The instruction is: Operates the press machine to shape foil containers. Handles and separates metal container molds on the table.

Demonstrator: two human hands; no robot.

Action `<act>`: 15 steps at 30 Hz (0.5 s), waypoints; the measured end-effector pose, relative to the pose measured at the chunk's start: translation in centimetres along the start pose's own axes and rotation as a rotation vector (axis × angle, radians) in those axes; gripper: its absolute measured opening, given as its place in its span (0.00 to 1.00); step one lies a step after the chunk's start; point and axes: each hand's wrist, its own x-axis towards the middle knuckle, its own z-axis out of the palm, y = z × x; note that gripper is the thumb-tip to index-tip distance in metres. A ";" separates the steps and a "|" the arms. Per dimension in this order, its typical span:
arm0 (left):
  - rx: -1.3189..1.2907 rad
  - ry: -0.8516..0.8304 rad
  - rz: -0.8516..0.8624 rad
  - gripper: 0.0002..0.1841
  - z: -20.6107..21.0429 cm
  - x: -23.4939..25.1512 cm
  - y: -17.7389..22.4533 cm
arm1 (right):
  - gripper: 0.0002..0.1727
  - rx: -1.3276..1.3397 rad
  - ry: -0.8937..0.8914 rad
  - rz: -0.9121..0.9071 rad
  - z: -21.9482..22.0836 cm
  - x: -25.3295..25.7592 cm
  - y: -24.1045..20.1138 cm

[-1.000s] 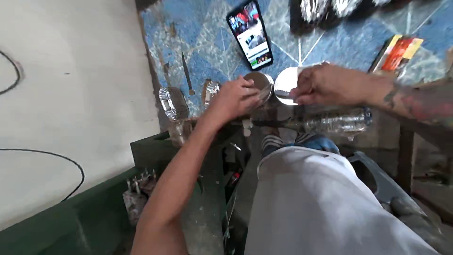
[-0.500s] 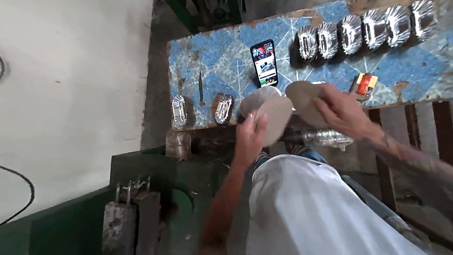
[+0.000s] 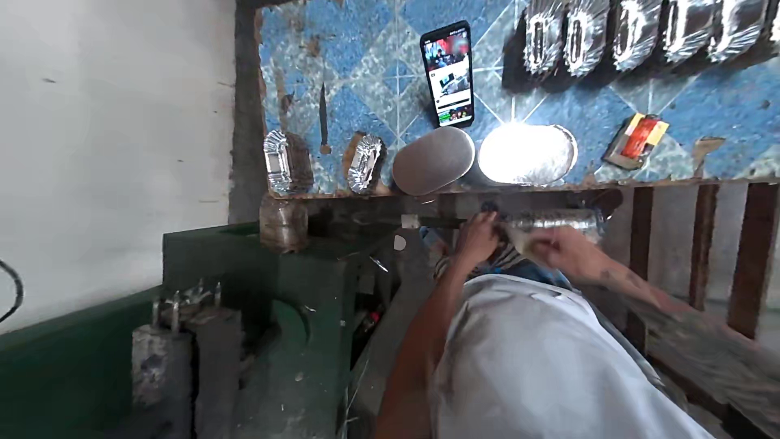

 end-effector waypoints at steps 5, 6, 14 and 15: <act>0.076 -0.270 -0.099 0.33 4.3 8.4 5.7 | 0.17 -0.364 -0.356 0.102 1.7 -5.7 0.1; 0.068 -0.296 -0.122 0.34 3.8 8.4 6.5 | 0.17 -0.378 -0.394 0.080 1.4 -5.9 0.0; -0.053 0.687 0.102 0.23 -9.1 -11.4 5.3 | 0.25 -0.611 -0.607 -0.155 0.8 -1.5 -6.4; -0.144 0.869 0.135 0.28 -10.1 -13.8 4.0 | 0.25 -0.634 -0.574 -0.250 1.5 -0.4 -8.4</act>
